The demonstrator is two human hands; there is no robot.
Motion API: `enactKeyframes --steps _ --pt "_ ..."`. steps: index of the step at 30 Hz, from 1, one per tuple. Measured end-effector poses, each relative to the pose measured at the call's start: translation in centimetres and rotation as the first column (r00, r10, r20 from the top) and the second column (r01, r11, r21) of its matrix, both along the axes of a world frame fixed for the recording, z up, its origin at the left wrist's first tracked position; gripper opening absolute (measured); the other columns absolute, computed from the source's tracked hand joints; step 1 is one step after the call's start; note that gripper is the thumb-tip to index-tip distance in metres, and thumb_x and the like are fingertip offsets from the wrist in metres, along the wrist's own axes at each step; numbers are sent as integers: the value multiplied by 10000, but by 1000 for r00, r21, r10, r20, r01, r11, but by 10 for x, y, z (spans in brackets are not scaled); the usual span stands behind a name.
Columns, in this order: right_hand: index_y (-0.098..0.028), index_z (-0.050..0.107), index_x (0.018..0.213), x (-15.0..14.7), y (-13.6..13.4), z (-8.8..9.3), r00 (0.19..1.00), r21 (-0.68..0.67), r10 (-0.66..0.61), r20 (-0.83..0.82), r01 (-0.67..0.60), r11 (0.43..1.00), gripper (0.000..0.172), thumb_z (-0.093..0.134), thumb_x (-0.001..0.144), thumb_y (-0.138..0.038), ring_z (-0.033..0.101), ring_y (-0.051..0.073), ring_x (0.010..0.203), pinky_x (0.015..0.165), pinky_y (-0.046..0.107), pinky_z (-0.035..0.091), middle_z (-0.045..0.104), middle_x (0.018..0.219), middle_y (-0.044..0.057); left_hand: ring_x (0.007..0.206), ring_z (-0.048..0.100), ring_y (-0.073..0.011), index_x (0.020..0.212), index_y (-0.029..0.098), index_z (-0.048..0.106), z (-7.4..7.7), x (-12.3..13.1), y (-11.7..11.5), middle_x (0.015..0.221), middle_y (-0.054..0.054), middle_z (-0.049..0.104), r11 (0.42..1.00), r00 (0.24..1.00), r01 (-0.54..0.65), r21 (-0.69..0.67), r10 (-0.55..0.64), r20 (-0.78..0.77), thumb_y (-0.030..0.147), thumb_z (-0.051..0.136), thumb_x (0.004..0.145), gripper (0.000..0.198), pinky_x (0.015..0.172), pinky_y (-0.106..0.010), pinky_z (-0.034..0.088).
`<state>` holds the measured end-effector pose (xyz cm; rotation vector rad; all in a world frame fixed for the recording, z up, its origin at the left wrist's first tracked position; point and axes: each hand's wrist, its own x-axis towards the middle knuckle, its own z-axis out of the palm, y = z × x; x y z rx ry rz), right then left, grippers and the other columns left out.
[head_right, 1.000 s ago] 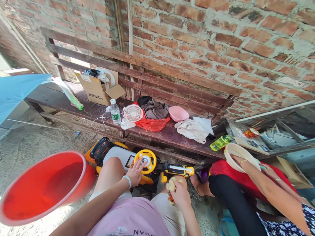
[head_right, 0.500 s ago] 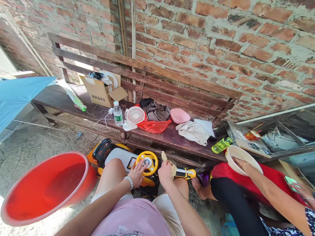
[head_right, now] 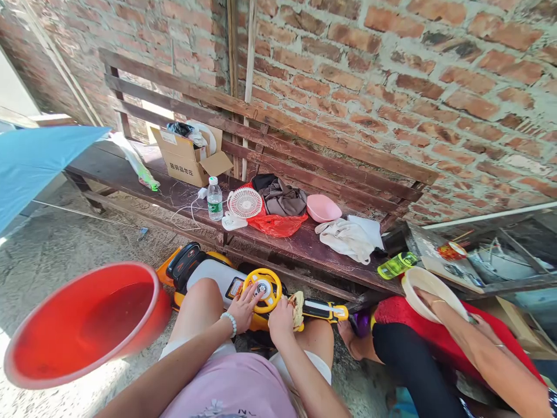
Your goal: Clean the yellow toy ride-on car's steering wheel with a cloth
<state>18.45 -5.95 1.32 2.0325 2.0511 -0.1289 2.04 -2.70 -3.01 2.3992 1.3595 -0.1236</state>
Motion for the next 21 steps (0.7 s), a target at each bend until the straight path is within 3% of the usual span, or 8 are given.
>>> enactKeyframes --steps 3,6,9,11,15,17,19,21 --pt "-129 743 1160 11 14 24 998 -14 -30 60 31 999 359 458 945 -92 577 319 1138 914 420 441 693 1190 208 1615 51 -324 1675 271 104 1 0 1 1747 -75 -78 1000 1000 9 -14 -9 -3 179 539 846 941 1168 -569 353" --pt "-127 731 1161 40 38 62 994 28 -103 29 102 994 352 454 946 -97 581 326 1149 890 407 453 694 1174 206 1613 51 -340 1675 273 87 4 -1 1 1740 -65 -98 999 1000 13 -33 -14 -14 160 546 821 976 1177 -586 336" --pt "-163 680 1286 75 57 97 979 145 -169 -116 185 972 420 517 901 -124 594 306 1153 921 388 468 668 1277 168 1612 58 -342 1675 273 89 8 0 1 1738 -69 -100 999 999 15 -42 -16 -31 141 574 796 1013 1183 -593 326" --pt "-199 606 1402 91 61 109 939 260 -152 -310 238 936 490 494 925 -194 599 272 1177 991 373 463 638 1358 128 1612 54 -343 1674 277 96 9 2 1 1738 -66 -92 999 999 6 -45 -7 -31 138 584 795 1015 1187 -592 320" --pt "-206 402 1576 83 44 95 852 411 -85 -517 334 848 621 411 959 -277 553 269 1281 1064 389 453 567 1441 120 1611 48 -351 1673 280 101 10 3 1 1737 -63 -86 999 1000 -10 -51 9 -10 160 584 813 994 1187 -574 329" --pt "-249 409 1581 64 31 73 891 404 -97 -444 296 866 642 442 941 -224 507 289 1333 1073 401 438 472 1547 120 1610 58 -351 1674 273 100 11 2 1 1739 -77 -75 999 1000 -1 -49 0 -14 166 595 812 1000 1185 -564 333" --pt "-298 524 1512 42 21 48 950 326 -140 -279 231 917 586 457 943 -174 468 327 1358 1061 444 424 387 1633 104 1612 66 -340 1675 271 100 10 1 1 1741 -87 -66 999 1000 10 -43 -11 -29 160 601 811 1005 1188 -558 331" --pt "-246 595 1458 24 16 24 978 212 -158 -133 184 960 547 415 953 -133 458 351 1353 1043 493 414 418 1622 143 1614 58 -327 1675 272 98 8 1 2 1742 -87 -73 999 999 15 -33 -16 -45 151 597 814 1002 1188 -557 332"
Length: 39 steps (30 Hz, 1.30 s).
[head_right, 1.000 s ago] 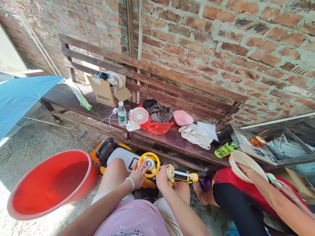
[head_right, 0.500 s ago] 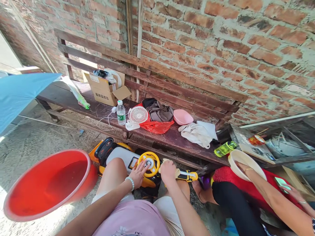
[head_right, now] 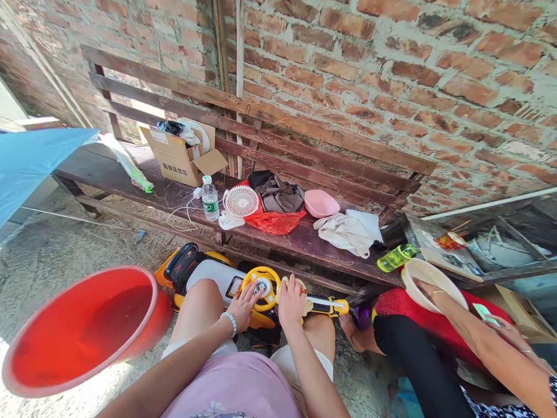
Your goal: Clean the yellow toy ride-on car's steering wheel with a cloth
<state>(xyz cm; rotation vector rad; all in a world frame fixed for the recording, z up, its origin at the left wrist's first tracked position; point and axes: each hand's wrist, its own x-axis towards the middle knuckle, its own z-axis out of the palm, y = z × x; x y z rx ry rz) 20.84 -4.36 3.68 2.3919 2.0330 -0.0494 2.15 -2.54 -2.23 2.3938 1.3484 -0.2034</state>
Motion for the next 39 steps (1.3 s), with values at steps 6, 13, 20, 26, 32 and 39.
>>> enactKeyframes --steps 6,13,20,26,32,39 --pt "-53 596 1436 -19 1 -47 992 -152 -1 125 20 988 539 356 956 -102 520 354 1301 999 471 427 479 1554 265 1615 32 -331 1675 288 66 -15 0 0 1740 -72 -106 1000 1000 0 22 0 0 154 613 802 1039 1181 -570 335" --pt "-129 528 1515 -17 -12 -67 996 -220 -83 32 88 972 570 351 973 -116 374 327 1506 1110 454 396 399 1635 188 1617 16 -320 1675 282 101 -8 -3 0 1745 -63 -100 1000 999 -3 -12 4 34 157 583 824 986 1211 -566 298" --pt "-259 581 1480 -26 -21 -80 986 -225 118 -115 -142 964 565 391 967 -119 435 288 1463 1110 408 390 552 1544 87 1617 54 -299 1674 275 120 3 -5 3 1741 -56 -97 999 1000 9 -38 -8 23 124 531 785 991 1205 -557 319" --pt "-244 608 1445 -27 -14 -81 952 -223 276 -133 -300 927 543 405 965 -88 552 261 1343 1114 380 387 621 1469 111 1616 42 -308 1676 267 106 -1 -4 3 1739 -67 -108 1000 1000 -4 -23 4 4 122 547 777 1012 1200 -542 325" --pt "-126 426 1579 -8 -19 -87 998 -185 -53 -24 48 981 629 297 965 -77 299 302 1548 1151 464 400 366 1654 180 1618 21 -290 1677 265 86 8 -4 4 1741 -69 -108 999 1000 27 -47 -27 -15 121 549 791 1010 1228 -540 282" --pt "-101 398 1589 0 -25 -98 994 -189 -99 -51 88 978 590 290 1013 -169 252 276 1566 1150 445 413 410 1629 185 1618 23 -292 1676 266 91 11 -4 3 1740 -75 -105 999 999 26 -47 -27 -23 129 551 780 1017 1219 -549 295"
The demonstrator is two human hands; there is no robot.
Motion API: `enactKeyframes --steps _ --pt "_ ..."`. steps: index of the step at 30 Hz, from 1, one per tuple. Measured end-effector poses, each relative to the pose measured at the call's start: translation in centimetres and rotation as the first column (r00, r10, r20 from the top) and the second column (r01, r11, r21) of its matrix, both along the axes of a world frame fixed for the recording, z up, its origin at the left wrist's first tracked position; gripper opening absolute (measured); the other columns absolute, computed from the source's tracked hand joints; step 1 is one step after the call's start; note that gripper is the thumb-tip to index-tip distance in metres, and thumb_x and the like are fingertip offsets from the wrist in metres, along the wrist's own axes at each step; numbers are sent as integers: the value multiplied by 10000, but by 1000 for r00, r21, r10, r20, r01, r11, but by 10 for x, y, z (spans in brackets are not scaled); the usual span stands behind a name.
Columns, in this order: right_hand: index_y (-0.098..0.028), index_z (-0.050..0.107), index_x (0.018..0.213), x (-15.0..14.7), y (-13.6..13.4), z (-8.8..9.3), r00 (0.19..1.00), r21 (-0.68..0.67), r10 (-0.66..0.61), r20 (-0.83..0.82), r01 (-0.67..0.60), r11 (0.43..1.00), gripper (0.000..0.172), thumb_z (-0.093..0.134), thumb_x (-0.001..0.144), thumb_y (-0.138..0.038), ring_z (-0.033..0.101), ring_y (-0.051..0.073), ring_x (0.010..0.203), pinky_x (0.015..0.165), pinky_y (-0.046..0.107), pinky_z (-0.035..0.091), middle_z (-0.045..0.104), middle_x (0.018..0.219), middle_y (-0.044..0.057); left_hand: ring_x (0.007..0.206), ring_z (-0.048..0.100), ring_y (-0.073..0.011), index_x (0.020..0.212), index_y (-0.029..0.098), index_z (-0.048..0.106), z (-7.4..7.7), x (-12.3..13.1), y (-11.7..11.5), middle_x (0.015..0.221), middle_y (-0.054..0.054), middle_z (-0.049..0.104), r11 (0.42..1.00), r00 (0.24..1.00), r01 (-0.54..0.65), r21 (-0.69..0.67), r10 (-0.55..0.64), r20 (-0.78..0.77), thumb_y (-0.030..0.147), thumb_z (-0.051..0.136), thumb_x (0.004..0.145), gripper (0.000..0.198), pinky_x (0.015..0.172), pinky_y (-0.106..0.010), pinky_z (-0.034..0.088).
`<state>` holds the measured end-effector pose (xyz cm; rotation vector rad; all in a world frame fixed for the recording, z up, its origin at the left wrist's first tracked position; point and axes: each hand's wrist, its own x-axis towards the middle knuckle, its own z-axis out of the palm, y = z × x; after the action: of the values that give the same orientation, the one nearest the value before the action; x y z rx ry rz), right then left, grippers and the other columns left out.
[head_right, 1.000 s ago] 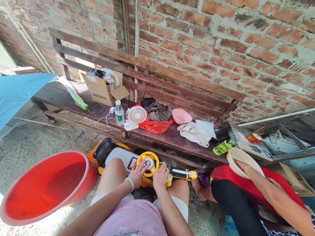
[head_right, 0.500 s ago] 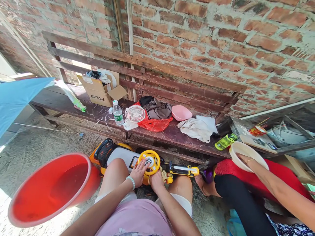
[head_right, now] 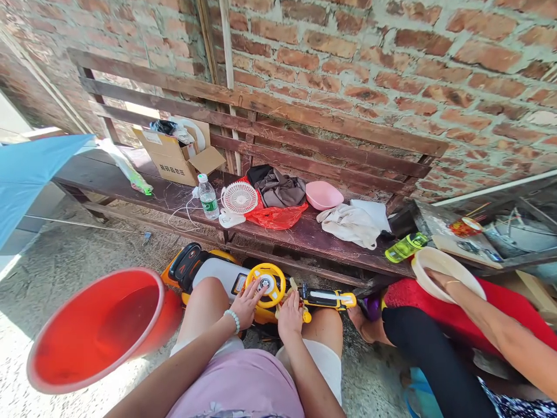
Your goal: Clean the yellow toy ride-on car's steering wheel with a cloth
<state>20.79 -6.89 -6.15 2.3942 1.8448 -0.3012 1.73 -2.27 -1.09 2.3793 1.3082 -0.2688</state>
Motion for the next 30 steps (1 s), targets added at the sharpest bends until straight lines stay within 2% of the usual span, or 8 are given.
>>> enactKeyframes --steps 4,8,13,15,18,22,25,30 --pt "-87 387 1590 -3 11 1 1000 -45 -4 22 5 999 617 293 980 -109 247 280 1570 1153 447 405 374 1646 195 1618 29 -291 1676 268 76 -3 1 1 1742 -77 -103 1000 1000 -5 -3 5 -3 142 557 788 1018 1212 -537 312" --pt "-119 390 1594 -4 19 8 997 -45 75 6 -75 996 655 317 946 -60 255 271 1565 1174 446 364 364 1659 168 1618 27 -297 1677 270 65 -10 3 0 1741 -73 -109 1000 1000 -7 18 7 -12 156 557 796 1015 1214 -531 310" --pt "-170 590 1467 -18 14 7 959 -50 269 -93 -275 960 580 410 929 -51 467 295 1421 1148 428 341 575 1510 150 1616 7 -320 1678 265 50 -13 5 -1 1739 -46 -121 999 999 -29 38 30 -17 173 559 791 1026 1226 -532 293" --pt "-152 651 1397 -27 10 3 953 -77 293 -77 -298 951 550 411 919 -26 543 290 1324 1102 412 363 659 1403 160 1616 6 -317 1678 260 57 -12 3 0 1740 -44 -118 999 1000 -18 29 18 -16 174 553 798 1014 1225 -525 297" --pt "-139 680 1352 -35 5 -2 958 -89 284 -37 -287 954 523 413 920 -14 563 272 1281 1056 377 376 692 1343 161 1618 18 -301 1678 268 69 -10 1 1 1741 -49 -118 1000 1000 4 20 -3 -29 164 548 796 1008 1223 -529 298" --pt "-169 699 1325 -28 -2 2 925 -72 362 -120 -371 926 469 426 960 -57 519 267 1341 1071 360 366 684 1360 136 1618 23 -295 1678 263 77 -7 1 2 1738 -60 -120 1000 998 3 30 -1 -56 135 546 776 1024 1214 -532 311" --pt "-170 716 1287 -20 -10 13 931 -79 336 -139 -349 934 435 420 979 -86 524 273 1330 1074 356 374 680 1355 128 1618 23 -297 1677 259 87 -3 3 1 1741 -65 -105 1000 998 0 28 2 -65 131 551 772 1025 1203 -530 333" --pt "-189 696 1289 -12 -10 43 985 -62 173 -28 -174 983 441 378 996 -107 585 264 1221 988 345 435 610 1424 124 1618 11 -288 1677 262 71 7 4 0 1740 -67 -98 1000 998 -2 11 3 -65 131 551 766 1038 1202 -545 332"
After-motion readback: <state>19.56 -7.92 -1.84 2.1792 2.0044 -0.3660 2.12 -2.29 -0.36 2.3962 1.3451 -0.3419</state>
